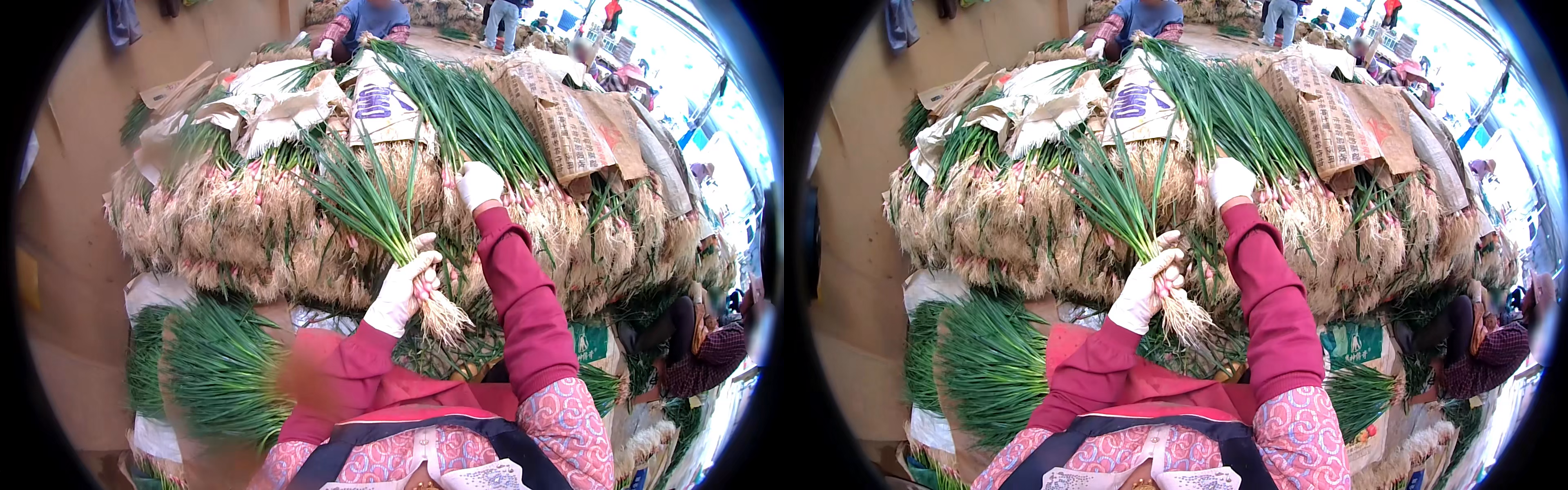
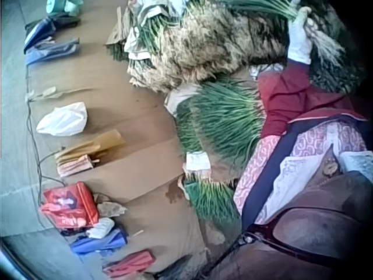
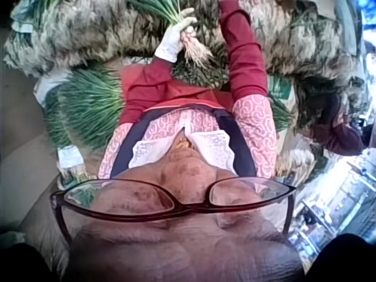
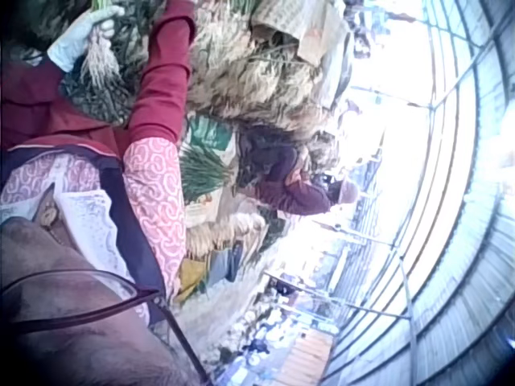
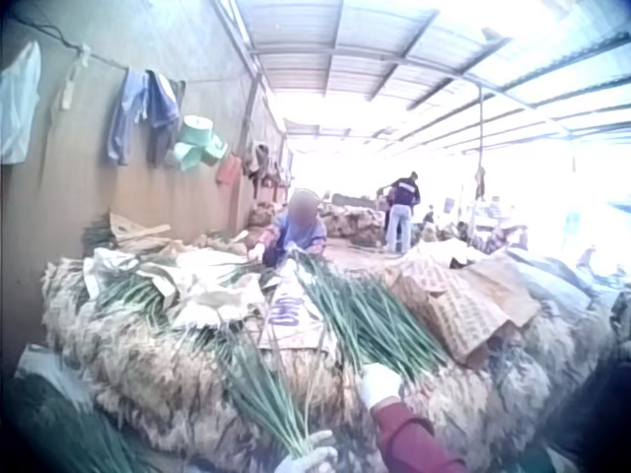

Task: The person sorts green onions by hand, removing damaged or yellowed stalks from each bundle before placing the bundle into a separate pile on the floor.

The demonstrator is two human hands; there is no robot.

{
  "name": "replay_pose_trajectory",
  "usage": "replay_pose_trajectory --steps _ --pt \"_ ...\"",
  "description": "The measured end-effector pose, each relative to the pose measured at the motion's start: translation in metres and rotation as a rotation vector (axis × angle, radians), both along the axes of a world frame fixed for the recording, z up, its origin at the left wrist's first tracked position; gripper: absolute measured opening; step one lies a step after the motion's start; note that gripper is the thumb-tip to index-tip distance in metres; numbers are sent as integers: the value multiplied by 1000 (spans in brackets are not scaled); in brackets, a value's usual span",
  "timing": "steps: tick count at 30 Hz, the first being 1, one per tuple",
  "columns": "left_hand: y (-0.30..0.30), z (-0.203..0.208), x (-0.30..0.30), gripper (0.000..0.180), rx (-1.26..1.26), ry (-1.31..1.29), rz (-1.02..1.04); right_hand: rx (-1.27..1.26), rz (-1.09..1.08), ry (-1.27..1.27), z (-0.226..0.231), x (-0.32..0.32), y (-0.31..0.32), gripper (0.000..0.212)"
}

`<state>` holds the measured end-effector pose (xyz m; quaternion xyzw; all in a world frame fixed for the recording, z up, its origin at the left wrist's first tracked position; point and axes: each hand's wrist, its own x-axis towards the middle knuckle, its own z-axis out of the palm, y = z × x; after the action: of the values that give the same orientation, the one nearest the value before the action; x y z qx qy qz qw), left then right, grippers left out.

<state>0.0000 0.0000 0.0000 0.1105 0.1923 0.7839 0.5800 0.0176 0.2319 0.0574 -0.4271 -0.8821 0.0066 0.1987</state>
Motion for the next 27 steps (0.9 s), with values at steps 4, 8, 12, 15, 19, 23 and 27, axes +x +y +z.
replay_pose_trajectory --steps 4,8,12,15,19,23,27 --pt "-4 3 -8 35 0 54 -9 -8 -11 -27 1 -7 -3 31" --pt "-1 10 -7 33 -43 50 12 -54 -80 38 4 -9 10 27" --pt "-7 2 -8 34 -24 57 32 -43 56 516 25 14 -18 22" --pt "-1 0 -1 33 -47 88 41 -314 137 707 22 51 -47 12" --pt "-2 0 2 17 -171 142 145 -391 351 676 -3 82 -133 10" --pt "-1 -2 7 12 -190 217 126 -585 415 710 -39 99 -169 12" --pt "-1 -9 8 8 -219 226 85 -667 225 628 -26 84 -139 26"
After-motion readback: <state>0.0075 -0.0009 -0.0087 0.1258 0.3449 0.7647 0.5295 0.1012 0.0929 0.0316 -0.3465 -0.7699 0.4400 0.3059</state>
